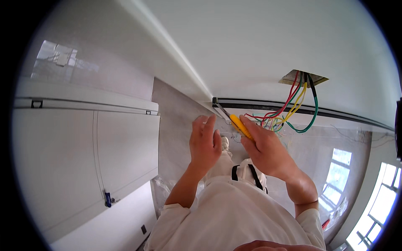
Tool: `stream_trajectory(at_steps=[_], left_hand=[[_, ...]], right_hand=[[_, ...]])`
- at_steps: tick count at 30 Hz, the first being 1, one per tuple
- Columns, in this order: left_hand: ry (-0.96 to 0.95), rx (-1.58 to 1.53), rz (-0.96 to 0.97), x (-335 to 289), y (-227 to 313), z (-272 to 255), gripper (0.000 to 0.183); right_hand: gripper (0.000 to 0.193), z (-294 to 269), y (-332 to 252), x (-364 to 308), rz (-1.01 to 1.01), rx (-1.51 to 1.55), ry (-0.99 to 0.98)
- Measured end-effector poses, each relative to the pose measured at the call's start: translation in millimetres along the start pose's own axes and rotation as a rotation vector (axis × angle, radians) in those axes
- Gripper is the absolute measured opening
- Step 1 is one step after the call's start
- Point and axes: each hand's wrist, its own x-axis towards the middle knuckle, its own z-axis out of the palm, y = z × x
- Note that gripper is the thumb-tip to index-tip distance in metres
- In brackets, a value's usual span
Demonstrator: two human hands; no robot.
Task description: The person uses a yellow utility knife to strip the insulation from multiple colored electrical wires protruding from a wall junction box. They hold the wires with one hand and carefully cut the outer sheathing with the other, exposing the inner conductors.
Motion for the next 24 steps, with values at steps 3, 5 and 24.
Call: stream_trajectory(at_steps=[3, 5, 24], left_hand=[[-0.044, -0.051, 0.016, 7.5, -11.8, -0.4, 0.051], [-0.073, -0.058, 0.032, 12.3, -18.4, -3.7, 0.051], [-0.096, -0.153, 0.006, 19.2, -23.6, -5.5, 0.053]], right_hand=[[0.051, 5.9, -2.6, 8.7, 0.054, -0.046, 0.034], [0.051, 9.7, -3.0, 12.6, 0.069, -0.063, 0.050], [0.040, -10.1, -25.8, 36.4, 0.226, -0.184, -0.108]])
